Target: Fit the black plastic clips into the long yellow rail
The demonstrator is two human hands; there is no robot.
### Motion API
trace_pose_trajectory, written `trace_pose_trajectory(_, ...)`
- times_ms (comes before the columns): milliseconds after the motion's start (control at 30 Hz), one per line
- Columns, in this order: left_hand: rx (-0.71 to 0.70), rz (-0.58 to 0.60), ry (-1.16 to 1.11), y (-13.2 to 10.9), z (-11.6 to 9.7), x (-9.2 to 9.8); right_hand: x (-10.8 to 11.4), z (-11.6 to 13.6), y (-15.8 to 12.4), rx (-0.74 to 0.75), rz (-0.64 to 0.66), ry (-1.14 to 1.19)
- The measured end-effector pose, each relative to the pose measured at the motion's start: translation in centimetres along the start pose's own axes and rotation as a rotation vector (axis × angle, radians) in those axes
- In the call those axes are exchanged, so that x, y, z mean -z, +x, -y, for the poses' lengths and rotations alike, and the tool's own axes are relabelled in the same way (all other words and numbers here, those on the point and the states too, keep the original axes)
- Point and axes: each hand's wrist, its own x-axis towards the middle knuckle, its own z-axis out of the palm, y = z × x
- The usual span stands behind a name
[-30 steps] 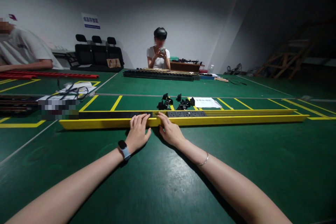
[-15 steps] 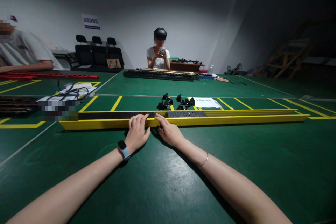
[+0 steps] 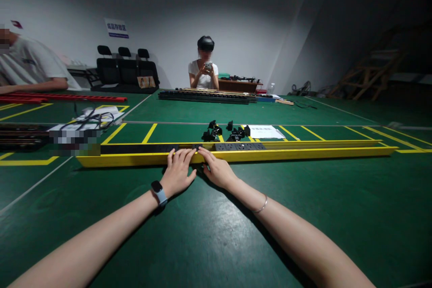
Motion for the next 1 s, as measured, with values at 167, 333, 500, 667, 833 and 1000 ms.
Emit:
trace_pose_trajectory(167,0.028,-0.022,0.032,-0.10,-0.06,-0.17,-0.24,0.06,0.19,-0.029,-0.042,0.009)
trace_pose_trajectory(333,0.034,-0.020,0.013,-0.11,-0.10,0.04,-0.27,0.00,0.38,-0.103,-0.068,-0.022)
trace_pose_trajectory(500,0.028,-0.019,-0.005,-0.06,-0.15,0.21,-0.35,-0.35,0.28,-0.127,-0.093,-0.044)
trace_pose_trajectory(667,0.021,-0.017,0.010,-0.09,-0.06,0.10,-0.19,-0.66,-0.16,-0.009,-0.060,-0.017)
trace_pose_trajectory(833,0.017,-0.019,0.014,-0.11,0.00,0.00,0.09,-0.32,-0.06,-0.010,-0.016,-0.021)
trace_pose_trajectory(1000,0.022,-0.015,0.013,-0.13,0.04,-0.01,-0.11,-0.10,0.20,-0.064,-0.063,-0.032)
